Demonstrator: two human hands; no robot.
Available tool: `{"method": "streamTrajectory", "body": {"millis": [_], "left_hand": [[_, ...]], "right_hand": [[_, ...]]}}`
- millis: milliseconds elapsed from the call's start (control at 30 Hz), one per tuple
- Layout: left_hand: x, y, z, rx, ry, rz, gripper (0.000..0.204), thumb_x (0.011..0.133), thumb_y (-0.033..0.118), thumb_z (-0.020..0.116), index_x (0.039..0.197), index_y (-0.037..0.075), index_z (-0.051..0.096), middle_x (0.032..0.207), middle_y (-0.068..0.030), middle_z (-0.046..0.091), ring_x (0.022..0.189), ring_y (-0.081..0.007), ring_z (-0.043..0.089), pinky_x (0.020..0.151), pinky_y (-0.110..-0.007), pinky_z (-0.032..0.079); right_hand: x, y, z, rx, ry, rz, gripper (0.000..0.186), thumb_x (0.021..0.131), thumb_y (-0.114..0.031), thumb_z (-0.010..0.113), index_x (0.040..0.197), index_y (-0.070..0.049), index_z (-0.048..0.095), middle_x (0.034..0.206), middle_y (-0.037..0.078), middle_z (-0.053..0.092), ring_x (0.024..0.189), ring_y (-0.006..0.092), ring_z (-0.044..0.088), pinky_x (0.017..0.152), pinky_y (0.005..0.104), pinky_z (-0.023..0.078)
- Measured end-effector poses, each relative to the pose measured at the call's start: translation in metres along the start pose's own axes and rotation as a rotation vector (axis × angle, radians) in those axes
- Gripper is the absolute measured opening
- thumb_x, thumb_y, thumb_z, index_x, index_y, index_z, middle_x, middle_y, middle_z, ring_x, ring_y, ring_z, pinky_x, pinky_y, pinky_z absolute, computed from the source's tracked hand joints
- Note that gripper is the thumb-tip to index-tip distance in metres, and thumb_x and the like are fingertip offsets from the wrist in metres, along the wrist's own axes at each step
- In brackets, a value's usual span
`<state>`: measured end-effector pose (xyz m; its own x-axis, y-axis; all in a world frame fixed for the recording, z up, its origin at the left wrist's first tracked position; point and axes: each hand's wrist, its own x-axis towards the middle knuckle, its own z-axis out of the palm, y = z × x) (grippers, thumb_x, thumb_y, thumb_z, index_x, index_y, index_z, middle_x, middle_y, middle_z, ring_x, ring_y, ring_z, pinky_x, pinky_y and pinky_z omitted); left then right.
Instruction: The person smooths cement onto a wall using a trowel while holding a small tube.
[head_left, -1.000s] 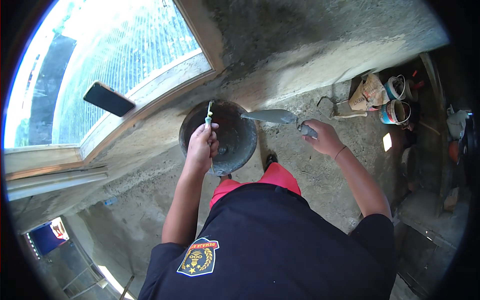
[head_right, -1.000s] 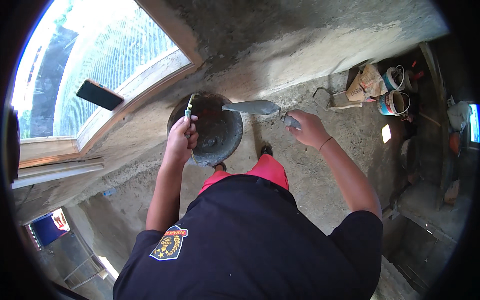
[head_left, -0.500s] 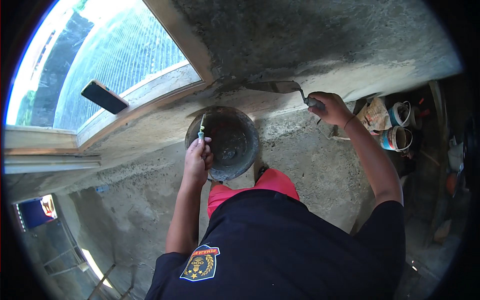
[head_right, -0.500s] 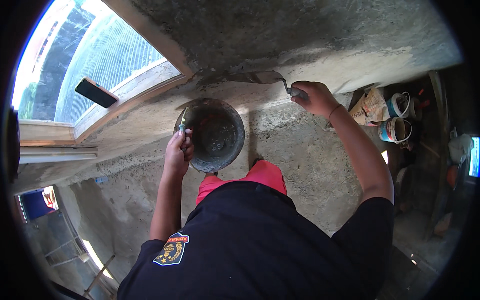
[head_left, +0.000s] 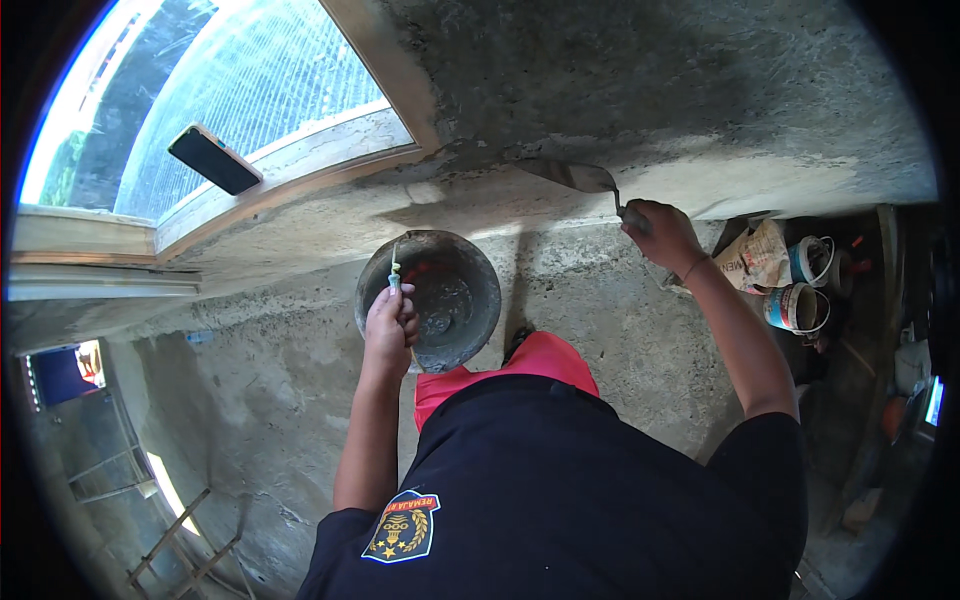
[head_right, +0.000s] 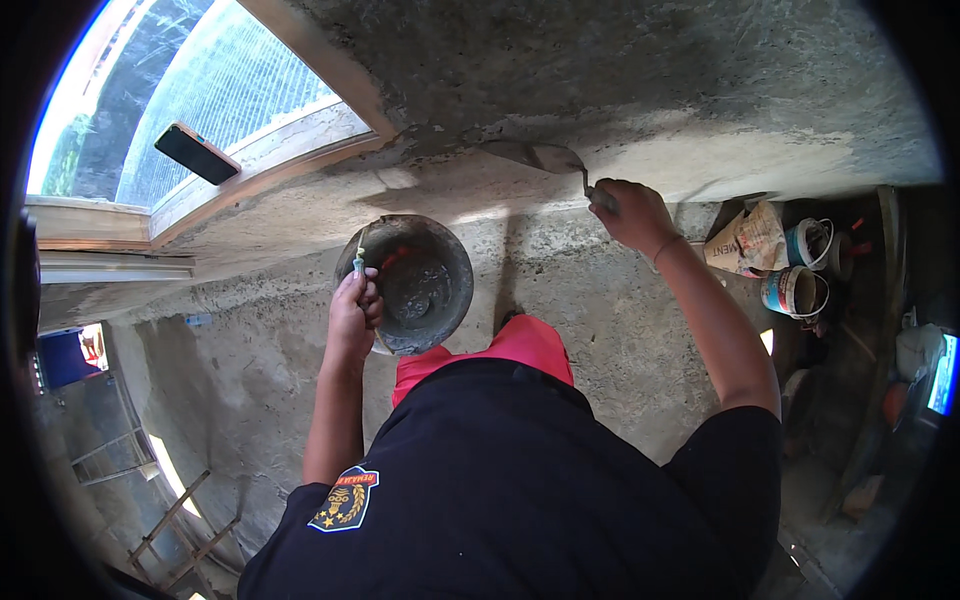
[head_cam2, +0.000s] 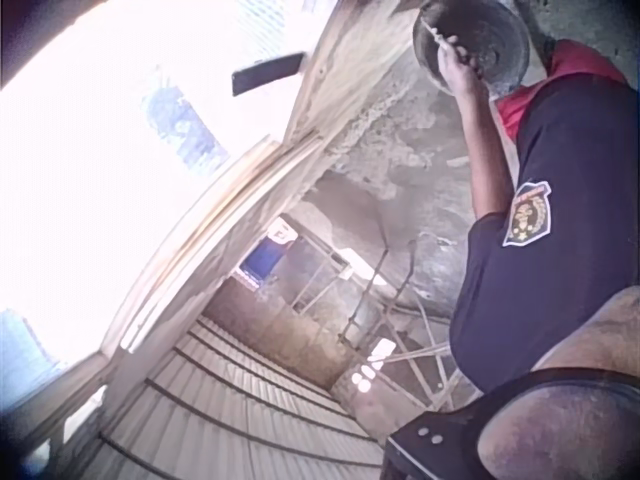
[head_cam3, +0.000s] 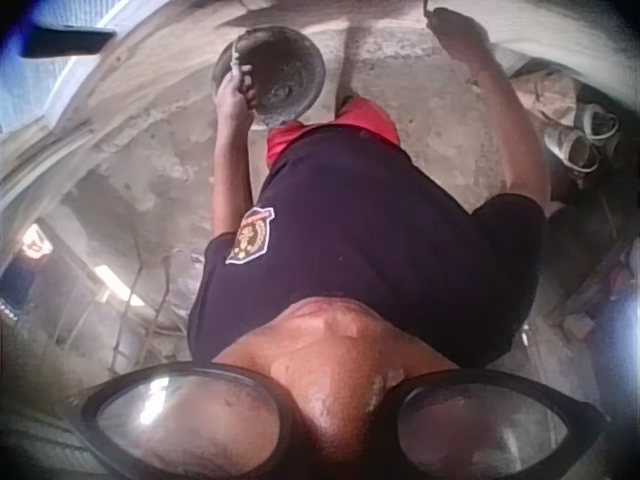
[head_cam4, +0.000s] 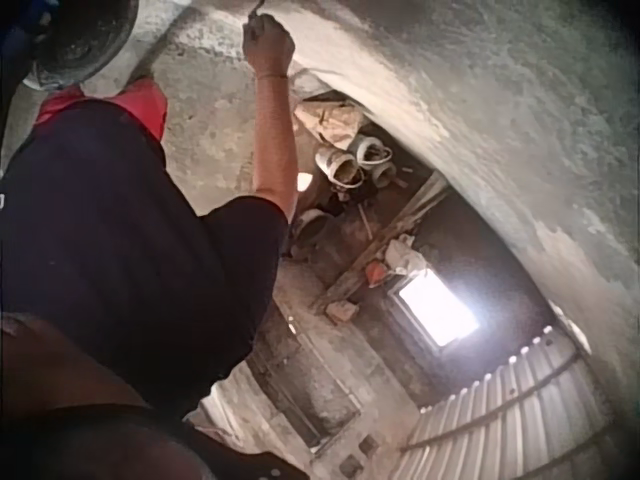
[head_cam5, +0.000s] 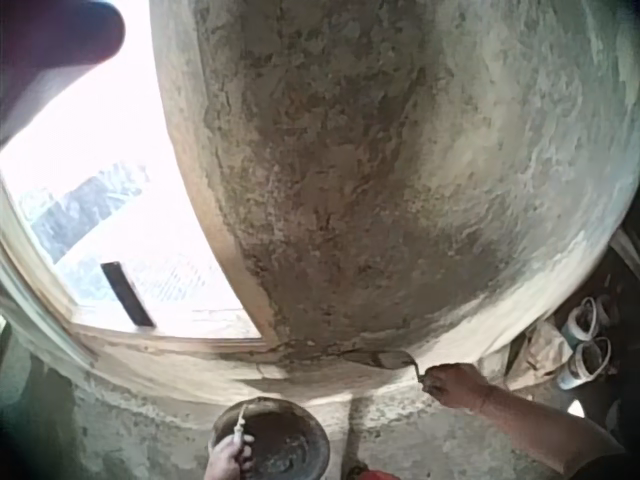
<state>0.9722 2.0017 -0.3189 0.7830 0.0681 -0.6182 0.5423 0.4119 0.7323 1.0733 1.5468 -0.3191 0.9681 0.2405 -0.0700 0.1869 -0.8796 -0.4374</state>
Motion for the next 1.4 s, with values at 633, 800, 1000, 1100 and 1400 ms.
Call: {"method": "streamTrajectory", "body": {"millis": [633,800,1000,1100,1400], "left_hand": [[0.003,0.003,-0.006,-0.042,-0.018,0.014,0.022,0.11,0.028,0.045,0.112,0.01,0.056,0.069,0.0063,0.037,0.05,-0.0047,0.028,0.043,-0.024,0.019],[0.006,-0.003,0.002,-0.016,-0.024,-0.01,0.022,0.11,0.028,0.044,0.111,0.01,0.057,0.069,0.0059,0.036,0.05,-0.0052,0.028,0.044,-0.024,0.019],[0.006,-0.007,0.004,-0.017,-0.023,-0.037,0.024,0.11,0.027,0.043,0.11,0.008,0.056,0.068,0.0053,0.036,0.05,-0.0057,0.027,0.044,-0.024,0.02],[0.008,-0.009,0.001,-0.016,-0.012,-0.031,0.024,0.11,0.028,0.043,0.11,0.008,0.056,0.068,0.0053,0.036,0.05,-0.0057,0.027,0.044,-0.024,0.02],[0.005,-0.011,0.0,-0.028,-0.005,-0.027,0.024,0.11,0.028,0.043,0.11,0.008,0.056,0.068,0.0052,0.036,0.05,-0.0057,0.027,0.044,-0.024,0.019]], "right_hand": [[-0.015,-0.002,-0.023,0.077,0.076,-0.045,0.027,0.09,-0.022,0.074,0.114,-0.01,0.069,0.102,0.014,0.074,0.089,0.0326,0.072,0.078,0.0413,0.057],[0.003,-0.017,-0.017,-0.011,0.111,-0.156,0.028,0.089,-0.024,0.074,0.113,-0.01,0.068,0.1,0.013,0.073,0.09,0.0342,0.072,0.079,0.042,0.057],[0.002,0.004,-0.026,0.017,0.111,-0.085,0.03,0.088,-0.022,0.075,0.114,-0.009,0.069,0.105,0.014,0.074,0.096,0.0358,0.071,0.081,0.0411,0.058],[-0.016,0.009,-0.022,0.009,0.085,0.02,0.033,0.088,-0.023,0.076,0.116,-0.007,0.069,0.108,0.015,0.074,0.097,0.036,0.072,0.082,0.0407,0.058],[0.017,-0.001,-0.009,0.016,0.092,-0.139,0.03,0.09,-0.022,0.074,0.114,-0.005,0.067,0.103,0.014,0.074,0.091,0.0356,0.072,0.079,0.0422,0.057]]}}
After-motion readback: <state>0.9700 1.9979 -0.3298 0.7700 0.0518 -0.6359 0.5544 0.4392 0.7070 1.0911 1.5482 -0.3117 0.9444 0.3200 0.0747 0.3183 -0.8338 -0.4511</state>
